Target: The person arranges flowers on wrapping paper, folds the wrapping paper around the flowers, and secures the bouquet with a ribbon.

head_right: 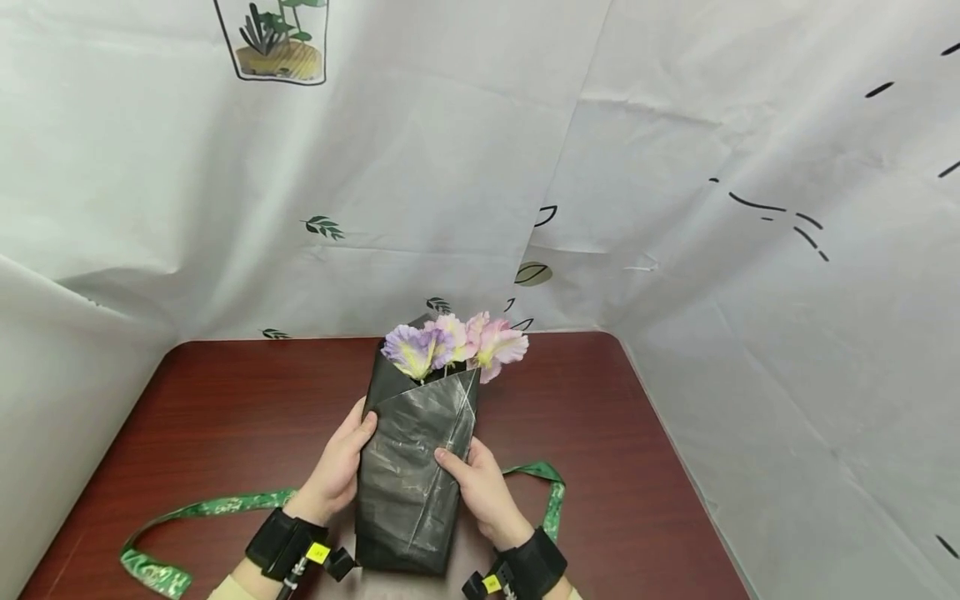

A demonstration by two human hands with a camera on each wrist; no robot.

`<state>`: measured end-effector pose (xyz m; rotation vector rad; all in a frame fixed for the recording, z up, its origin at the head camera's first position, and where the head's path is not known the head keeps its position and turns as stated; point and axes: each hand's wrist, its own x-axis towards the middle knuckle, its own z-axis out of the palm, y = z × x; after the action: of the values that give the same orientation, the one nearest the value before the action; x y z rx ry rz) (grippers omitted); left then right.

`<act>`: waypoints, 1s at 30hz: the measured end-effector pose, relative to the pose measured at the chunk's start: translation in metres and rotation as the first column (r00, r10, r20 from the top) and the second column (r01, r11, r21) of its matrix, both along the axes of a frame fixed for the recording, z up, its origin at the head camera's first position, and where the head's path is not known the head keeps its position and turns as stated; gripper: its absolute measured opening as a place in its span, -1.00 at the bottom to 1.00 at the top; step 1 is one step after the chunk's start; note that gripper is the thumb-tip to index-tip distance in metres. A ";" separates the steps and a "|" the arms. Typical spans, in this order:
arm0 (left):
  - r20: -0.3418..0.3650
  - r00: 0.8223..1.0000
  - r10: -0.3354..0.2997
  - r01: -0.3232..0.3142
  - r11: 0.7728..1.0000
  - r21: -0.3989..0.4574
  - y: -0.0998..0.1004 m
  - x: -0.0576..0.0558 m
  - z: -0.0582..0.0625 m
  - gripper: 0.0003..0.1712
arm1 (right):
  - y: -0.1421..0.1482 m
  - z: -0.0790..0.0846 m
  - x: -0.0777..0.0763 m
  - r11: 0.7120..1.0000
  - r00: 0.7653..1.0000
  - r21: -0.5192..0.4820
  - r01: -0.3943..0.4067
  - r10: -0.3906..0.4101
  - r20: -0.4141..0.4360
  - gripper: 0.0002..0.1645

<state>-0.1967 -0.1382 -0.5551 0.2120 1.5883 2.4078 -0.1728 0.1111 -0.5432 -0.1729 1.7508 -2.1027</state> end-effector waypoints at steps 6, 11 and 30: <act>0.104 0.987 0.126 -0.118 0.990 -0.082 -0.002 0.005 -0.017 -0.29 | -0.006 -0.025 -0.007 1.000 0.997 0.016 -0.027 0.025 0.074 -0.34; 0.130 0.964 0.230 -0.214 0.968 -0.130 -0.003 0.001 -0.028 -0.41 | -0.007 -0.038 -0.015 0.995 0.998 0.095 0.005 -0.010 0.058 -0.41; 0.087 0.896 0.436 -0.379 0.851 -0.363 -0.012 -0.018 -0.040 -0.41 | -0.025 -0.062 -0.041 0.971 0.989 0.196 0.141 -0.130 -0.065 -0.37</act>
<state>-0.2147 -0.1497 -0.5955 -0.4271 2.0977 2.2950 -0.2137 0.0865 -0.6055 -0.0519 2.0438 -2.0127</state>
